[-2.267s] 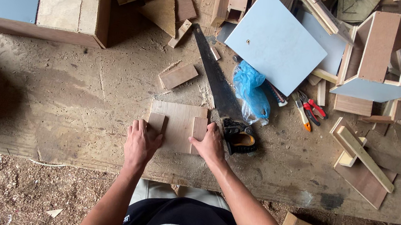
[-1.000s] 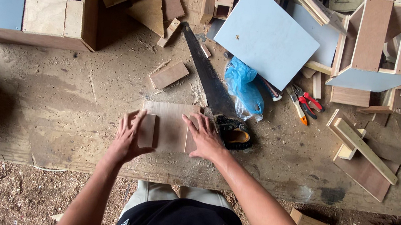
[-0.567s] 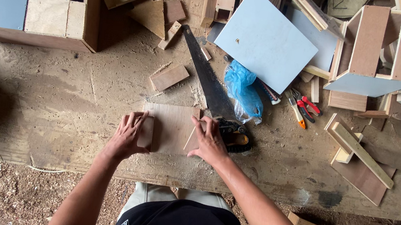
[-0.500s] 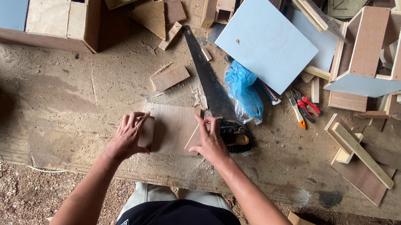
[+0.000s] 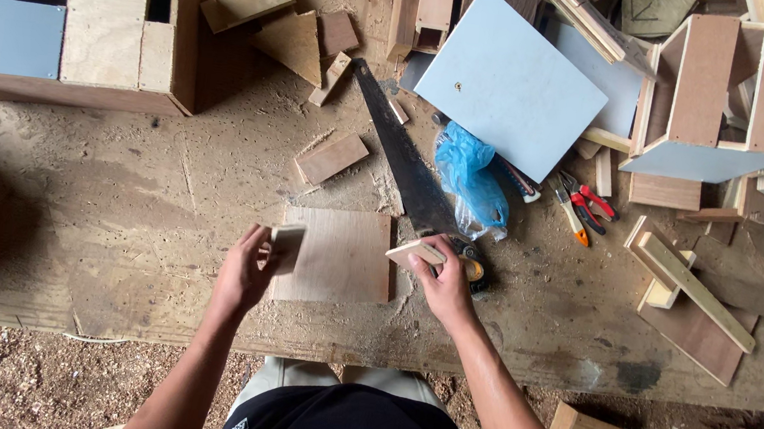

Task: The person cuts a small wooden board with a hand saw, then assembles a small wooden box by fitting four side pieces onto a base. The person retrieves a hammer from a plastic bag and uses it to tap the assembled box into shape.

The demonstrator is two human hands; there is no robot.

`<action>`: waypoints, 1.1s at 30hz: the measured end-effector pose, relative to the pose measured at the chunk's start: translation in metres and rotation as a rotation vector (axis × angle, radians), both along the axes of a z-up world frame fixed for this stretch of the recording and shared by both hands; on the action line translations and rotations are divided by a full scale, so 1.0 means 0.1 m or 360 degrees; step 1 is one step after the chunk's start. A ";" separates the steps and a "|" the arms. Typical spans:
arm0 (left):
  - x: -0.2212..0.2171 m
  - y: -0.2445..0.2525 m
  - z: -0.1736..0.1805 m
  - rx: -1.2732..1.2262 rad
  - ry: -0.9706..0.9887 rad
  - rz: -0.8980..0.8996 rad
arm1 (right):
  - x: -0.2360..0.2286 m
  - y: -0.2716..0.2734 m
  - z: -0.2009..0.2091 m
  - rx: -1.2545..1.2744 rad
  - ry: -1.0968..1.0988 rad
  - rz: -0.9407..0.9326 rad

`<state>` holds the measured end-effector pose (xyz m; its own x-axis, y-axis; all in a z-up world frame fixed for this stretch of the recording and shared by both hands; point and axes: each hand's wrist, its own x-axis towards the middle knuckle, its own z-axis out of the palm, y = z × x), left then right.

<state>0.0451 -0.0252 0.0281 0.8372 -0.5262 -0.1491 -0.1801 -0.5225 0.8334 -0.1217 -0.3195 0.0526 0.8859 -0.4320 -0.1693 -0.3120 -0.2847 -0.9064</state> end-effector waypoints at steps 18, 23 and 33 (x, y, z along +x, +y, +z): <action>-0.21 0.37 -0.15 0.0235 0.0213 -0.0515 | -0.19 0.57 0.19 -0.0171 0.0160 0.0565; -0.24 0.35 -0.20 0.0297 0.0149 -0.0559 | -0.24 0.56 0.10 -0.0226 0.0239 0.0563; -0.30 0.34 -0.25 0.0285 -0.0107 -0.0637 | -0.28 0.53 0.03 -0.0250 0.0258 0.0503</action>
<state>0.0154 0.0089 0.0026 0.5836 -0.7818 -0.2196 -0.4485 -0.5357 0.7154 -0.1500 -0.2667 0.0554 0.9466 -0.1736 -0.2717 -0.3224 -0.5214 -0.7901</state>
